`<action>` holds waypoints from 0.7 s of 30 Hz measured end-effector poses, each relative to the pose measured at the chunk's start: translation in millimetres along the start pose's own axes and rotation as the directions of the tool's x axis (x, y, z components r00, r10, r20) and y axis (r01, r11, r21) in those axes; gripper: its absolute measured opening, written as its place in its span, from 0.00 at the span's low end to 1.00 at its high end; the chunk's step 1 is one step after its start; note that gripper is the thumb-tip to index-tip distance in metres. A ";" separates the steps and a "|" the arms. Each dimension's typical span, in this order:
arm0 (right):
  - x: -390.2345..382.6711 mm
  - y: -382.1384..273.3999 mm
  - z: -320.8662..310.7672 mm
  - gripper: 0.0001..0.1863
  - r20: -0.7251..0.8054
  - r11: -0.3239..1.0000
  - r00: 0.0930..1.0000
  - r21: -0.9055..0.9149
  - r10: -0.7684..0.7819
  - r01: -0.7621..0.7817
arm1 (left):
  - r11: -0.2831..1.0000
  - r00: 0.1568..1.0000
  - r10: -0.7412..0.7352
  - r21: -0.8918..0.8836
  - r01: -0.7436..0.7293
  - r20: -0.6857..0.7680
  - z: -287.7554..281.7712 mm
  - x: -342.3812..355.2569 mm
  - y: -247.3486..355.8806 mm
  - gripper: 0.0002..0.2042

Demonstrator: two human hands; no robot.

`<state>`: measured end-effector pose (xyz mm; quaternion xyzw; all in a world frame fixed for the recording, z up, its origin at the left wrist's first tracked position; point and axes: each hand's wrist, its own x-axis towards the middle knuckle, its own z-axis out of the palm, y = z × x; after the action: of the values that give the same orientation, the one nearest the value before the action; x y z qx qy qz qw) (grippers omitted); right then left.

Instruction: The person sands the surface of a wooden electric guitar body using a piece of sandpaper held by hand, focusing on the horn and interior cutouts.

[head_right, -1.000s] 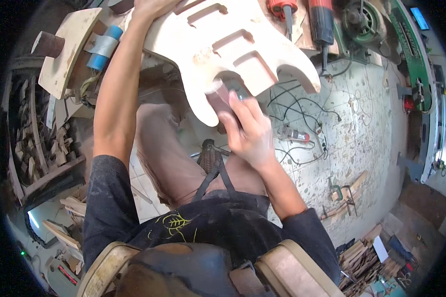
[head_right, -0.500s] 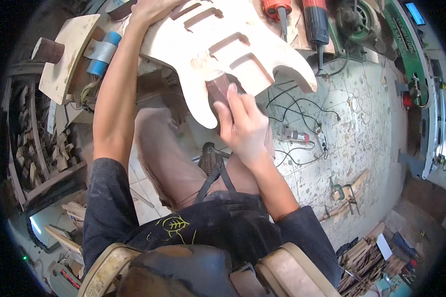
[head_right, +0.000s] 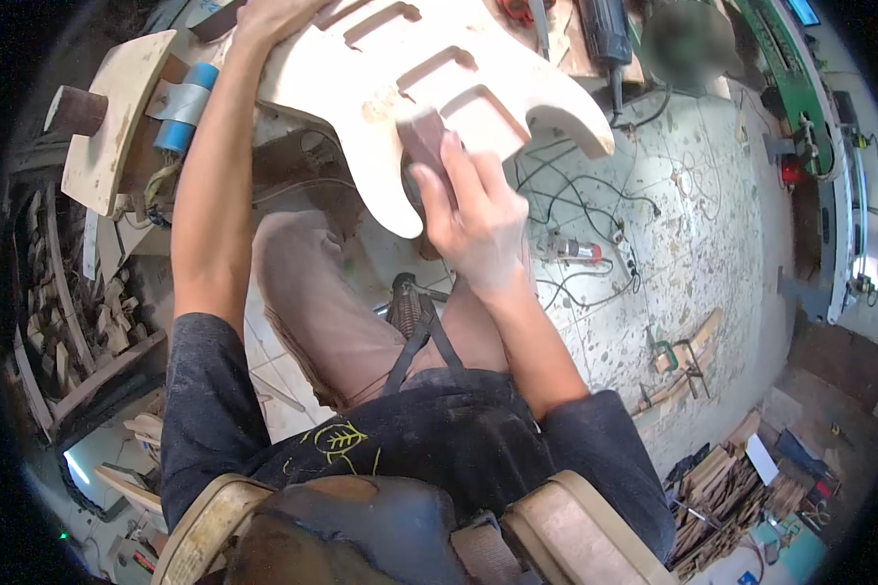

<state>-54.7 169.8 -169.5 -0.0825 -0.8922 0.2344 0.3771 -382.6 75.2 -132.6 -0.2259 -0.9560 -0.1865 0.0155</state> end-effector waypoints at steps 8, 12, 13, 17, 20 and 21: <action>0.0 0.4 -0.4 0.20 -0.016 0.999 1.000 0.051 0.001 0.000 | 1.000 0.999 -0.028 0.008 0.028 -0.028 -2.3 -0.6 6.5 0.44; -16.9 8.2 -16.6 0.20 0.118 1.000 0.993 0.013 0.027 -0.029 | 0.999 0.999 -0.040 0.017 0.040 -0.012 -5.2 -0.2 3.4 0.44; -22.7 7.7 -21.8 0.20 0.120 0.993 0.992 0.102 0.039 -0.051 | 1.000 0.999 -0.021 -0.015 0.020 -0.040 -3.9 -4.3 4.6 0.45; -11.6 7.6 -25.6 0.22 -0.057 0.996 0.998 0.085 0.038 -0.033 | 0.999 0.999 -0.042 -0.006 0.041 -0.012 -9.9 -4.8 4.8 0.46; -0.7 11.7 -9.2 0.21 -0.086 0.996 0.996 0.088 0.019 -0.012 | 0.999 0.999 -0.022 -0.033 0.021 -0.029 -2.2 -4.1 6.1 0.45; 2.2 12.2 -4.5 0.21 -0.089 0.996 0.996 0.084 0.020 -0.012 | 0.999 0.999 -0.018 -0.035 0.017 -0.029 2.0 -2.2 7.5 0.45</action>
<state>-53.5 182.8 -171.3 -0.0842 -0.8632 0.2704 0.4179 -377.3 81.2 -132.1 -0.2150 -0.9542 -0.2066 0.0240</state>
